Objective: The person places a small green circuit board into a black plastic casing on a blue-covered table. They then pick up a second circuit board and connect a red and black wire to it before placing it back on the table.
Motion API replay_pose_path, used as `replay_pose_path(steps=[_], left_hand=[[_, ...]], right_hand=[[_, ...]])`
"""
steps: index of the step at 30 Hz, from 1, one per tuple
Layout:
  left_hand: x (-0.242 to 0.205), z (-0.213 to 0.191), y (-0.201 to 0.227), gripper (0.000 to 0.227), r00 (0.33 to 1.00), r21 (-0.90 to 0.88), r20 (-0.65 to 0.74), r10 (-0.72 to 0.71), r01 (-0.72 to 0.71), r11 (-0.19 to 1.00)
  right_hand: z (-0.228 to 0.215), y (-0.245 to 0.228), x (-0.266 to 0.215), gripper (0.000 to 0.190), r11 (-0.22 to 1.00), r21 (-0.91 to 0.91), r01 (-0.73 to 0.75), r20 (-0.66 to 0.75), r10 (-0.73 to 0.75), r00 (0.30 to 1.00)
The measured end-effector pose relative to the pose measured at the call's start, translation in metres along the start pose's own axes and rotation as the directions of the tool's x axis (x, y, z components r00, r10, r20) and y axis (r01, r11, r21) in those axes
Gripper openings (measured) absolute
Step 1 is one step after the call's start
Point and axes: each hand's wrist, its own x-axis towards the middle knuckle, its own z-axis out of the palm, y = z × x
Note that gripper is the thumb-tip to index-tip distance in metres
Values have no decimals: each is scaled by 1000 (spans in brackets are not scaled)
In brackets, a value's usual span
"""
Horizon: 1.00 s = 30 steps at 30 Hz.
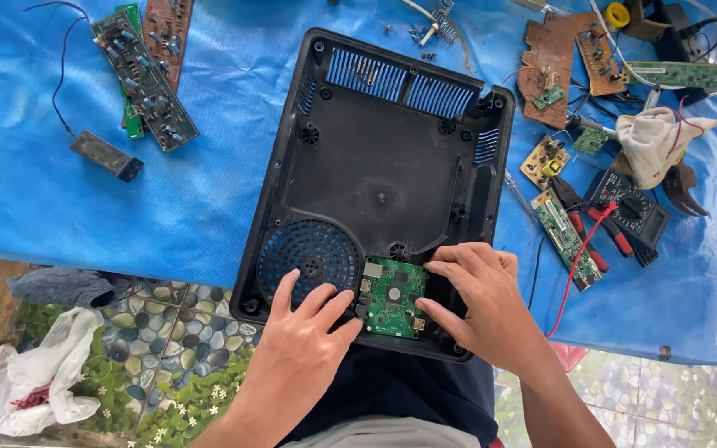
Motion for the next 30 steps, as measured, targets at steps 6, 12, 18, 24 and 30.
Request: replay_pose_path(steps=[6,12,18,24,30], left_hand=[[0,-1,0,9,1000,-21,-3,-14,14,1000],[0,0,1,10,999,-24,33,-32,33,999],[1,0,1,10,998,4,56,-26,26,1000],[2,0,0,15,998,24,67,0,-2,1000],[1,3,2,11,999,47,34,-1,-1,999]], right_hand=[[-3,-1,-3,41,999,43,-12,-43,14,999],[-16,-8,-9,45,986,158,-61,-53,70,996],[-25,-10,-21,44,978,209,12,-9,-10,1000],[-18,-16,-27,44,984,158,80,5,-82,997],[-7,-7,-12,37,1000,9,7,-132,-6,991]])
